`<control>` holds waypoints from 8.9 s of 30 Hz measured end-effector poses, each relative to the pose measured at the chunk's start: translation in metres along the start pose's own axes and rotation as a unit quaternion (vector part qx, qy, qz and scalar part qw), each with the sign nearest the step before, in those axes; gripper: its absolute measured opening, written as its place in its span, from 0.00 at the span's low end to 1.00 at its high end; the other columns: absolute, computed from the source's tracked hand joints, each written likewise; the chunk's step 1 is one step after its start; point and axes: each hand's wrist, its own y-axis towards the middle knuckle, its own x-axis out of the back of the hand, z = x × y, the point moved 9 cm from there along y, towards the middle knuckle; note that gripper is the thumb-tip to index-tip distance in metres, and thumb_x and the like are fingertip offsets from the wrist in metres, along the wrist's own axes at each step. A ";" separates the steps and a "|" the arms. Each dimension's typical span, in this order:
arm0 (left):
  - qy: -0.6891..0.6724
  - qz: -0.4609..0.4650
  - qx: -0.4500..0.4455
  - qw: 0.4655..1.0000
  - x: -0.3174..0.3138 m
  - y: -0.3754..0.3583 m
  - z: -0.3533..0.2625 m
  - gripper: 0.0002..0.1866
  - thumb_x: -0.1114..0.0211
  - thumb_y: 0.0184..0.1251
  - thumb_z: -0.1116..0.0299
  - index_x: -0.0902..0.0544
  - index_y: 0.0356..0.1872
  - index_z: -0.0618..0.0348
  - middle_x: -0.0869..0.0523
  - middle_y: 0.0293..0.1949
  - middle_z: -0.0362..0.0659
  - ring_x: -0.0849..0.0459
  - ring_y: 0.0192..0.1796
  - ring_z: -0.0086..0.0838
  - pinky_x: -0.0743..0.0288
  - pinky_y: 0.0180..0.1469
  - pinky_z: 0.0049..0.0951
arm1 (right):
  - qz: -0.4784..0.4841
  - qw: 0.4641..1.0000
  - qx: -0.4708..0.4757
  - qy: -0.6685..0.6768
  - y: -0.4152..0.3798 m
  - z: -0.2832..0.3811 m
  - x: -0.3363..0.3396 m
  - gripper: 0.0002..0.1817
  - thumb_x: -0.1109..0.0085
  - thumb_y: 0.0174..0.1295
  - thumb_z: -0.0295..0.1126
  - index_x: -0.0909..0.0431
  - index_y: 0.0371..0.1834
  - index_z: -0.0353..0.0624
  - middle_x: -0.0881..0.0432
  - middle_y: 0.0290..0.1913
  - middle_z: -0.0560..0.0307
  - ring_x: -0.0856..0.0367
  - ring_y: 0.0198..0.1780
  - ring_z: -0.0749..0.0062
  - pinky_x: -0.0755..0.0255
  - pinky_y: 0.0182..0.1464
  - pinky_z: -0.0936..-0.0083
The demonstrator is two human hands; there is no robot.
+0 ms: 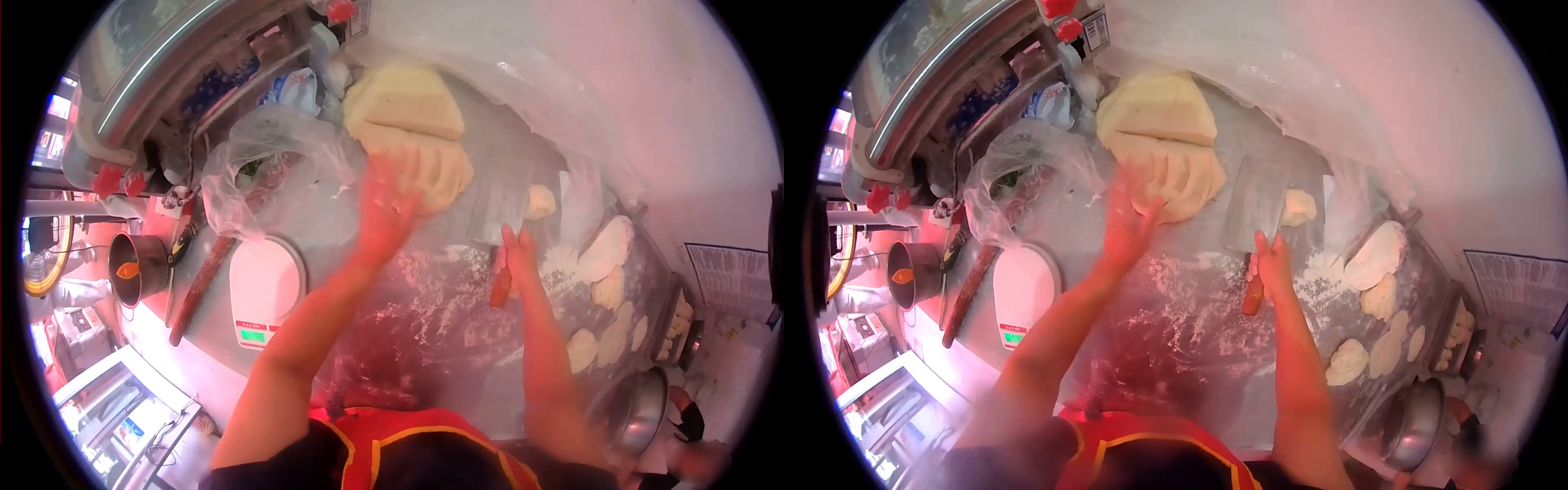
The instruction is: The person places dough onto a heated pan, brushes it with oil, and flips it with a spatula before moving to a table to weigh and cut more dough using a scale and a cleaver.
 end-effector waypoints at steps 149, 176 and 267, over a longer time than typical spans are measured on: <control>-0.063 0.079 0.112 0.989 -0.044 -0.012 0.146 0.16 0.49 0.68 0.59 0.23 0.38 0.64 0.20 0.32 0.59 0.20 0.34 0.49 0.26 0.39 0.46 | -0.367 0.894 0.026 -0.256 -0.369 -0.259 0.142 0.15 0.53 0.64 0.37 0.31 0.42 0.33 0.23 0.39 0.30 0.25 0.41 0.35 0.32 0.43 0.54; 0.026 0.101 -0.005 0.994 0.054 -0.178 -0.011 0.32 0.37 0.58 0.73 0.39 0.65 0.68 0.31 0.61 0.58 0.34 0.63 0.54 0.39 0.65 0.46 | -0.297 0.856 0.240 -0.348 -0.274 0.005 0.095 0.15 0.41 0.61 0.35 0.23 0.48 0.39 0.18 0.38 0.45 0.18 0.37 0.53 0.26 0.40 0.66; -0.010 0.224 -0.218 0.950 -0.028 -0.173 -0.095 0.20 0.42 0.64 0.65 0.26 0.56 0.59 0.27 0.61 0.52 0.34 0.65 0.49 0.40 0.65 0.46 | -0.113 0.986 0.067 0.107 -0.302 -0.160 0.055 0.12 0.47 0.65 0.35 0.31 0.43 0.37 0.32 0.20 0.62 0.34 0.15 0.80 0.38 0.14 0.79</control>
